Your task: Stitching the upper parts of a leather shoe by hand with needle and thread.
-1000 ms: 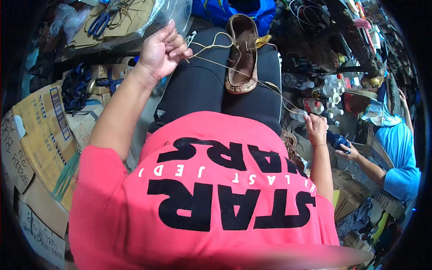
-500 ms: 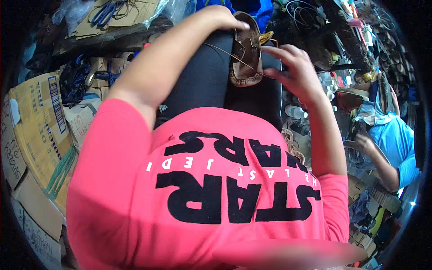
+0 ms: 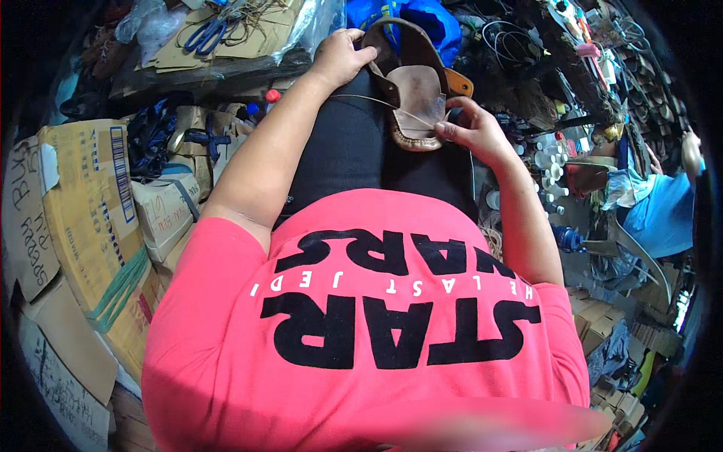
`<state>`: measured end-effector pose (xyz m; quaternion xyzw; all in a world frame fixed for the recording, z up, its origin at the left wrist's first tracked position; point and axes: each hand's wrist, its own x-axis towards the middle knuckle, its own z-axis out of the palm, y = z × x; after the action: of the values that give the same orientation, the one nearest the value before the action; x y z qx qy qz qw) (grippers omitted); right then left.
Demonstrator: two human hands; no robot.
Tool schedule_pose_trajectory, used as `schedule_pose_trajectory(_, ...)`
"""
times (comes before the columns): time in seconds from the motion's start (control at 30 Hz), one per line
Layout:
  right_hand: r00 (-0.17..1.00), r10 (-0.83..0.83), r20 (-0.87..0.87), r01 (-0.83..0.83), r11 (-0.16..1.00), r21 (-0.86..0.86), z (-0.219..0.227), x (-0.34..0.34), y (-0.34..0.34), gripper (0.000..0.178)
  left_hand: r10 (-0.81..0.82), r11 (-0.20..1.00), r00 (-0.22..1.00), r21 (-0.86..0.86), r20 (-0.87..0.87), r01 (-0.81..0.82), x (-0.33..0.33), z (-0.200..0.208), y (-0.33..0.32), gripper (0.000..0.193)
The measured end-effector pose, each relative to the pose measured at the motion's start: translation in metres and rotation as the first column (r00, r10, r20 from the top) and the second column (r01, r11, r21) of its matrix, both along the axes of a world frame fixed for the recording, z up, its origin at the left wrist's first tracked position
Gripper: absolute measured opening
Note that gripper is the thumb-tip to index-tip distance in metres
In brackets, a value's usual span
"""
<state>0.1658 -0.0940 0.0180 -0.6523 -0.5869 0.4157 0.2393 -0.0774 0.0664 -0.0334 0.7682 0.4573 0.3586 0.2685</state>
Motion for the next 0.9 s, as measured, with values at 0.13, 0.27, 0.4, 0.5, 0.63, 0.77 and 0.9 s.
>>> schedule_pose_trajectory(0.13, 0.993, 0.110, 0.042, -0.106, 0.990, -0.089, -0.010, -0.004, 0.007, 0.038, 0.055, 0.998, 0.993, 0.041, -0.107, -0.051, -0.003, -0.001, 0.002, 0.044)
schedule_pose_trajectory(0.27, 0.985, 0.103, 0.139, -0.087, 0.989, -0.122, -0.003, -0.011, -0.002, 0.036, 0.074, 0.996, 0.989, 0.064, -0.129, -0.066, 0.004, -0.002, 0.002, 0.036)
schedule_pose_trajectory(0.4, 0.918, 0.124, 0.378, -0.120, 0.992, -0.034, 0.017, -0.001, -0.018, 0.030, 0.033, 0.998, 0.953, 0.052, -0.301, -0.018, 0.027, 0.013, 0.003, 0.035)
schedule_pose_trajectory(0.5, 0.910, 0.116, 0.399, -0.125, 0.992, -0.004, 0.025, 0.010, -0.030, 0.033, -0.053, 0.998, 0.861, -0.061, -0.507, 0.025, 0.047, 0.035, -0.008, 0.039)
schedule_pose_trajectory(0.63, 0.908, -0.046, 0.417, 0.034, 0.999, 0.038, 0.017, 0.029, -0.057, 0.037, -0.106, 0.974, 0.724, 0.075, -0.681, 0.213, 0.064, 0.042, -0.022, 0.048)
schedule_pose_trajectory(0.77, 0.974, -0.059, 0.219, 0.043, 0.996, 0.075, 0.020, 0.035, -0.064, 0.029, -0.248, 0.967, 0.954, -0.103, -0.170, 0.233, 0.053, 0.026, 0.010, 0.040)
schedule_pose_trajectory(0.9, 0.989, -0.045, 0.141, 0.031, 0.994, 0.103, 0.006, 0.060, -0.069, 0.026, -0.284, 0.954, 0.776, -0.249, -0.563, 0.168, 0.051, 0.060, 0.020, 0.052)
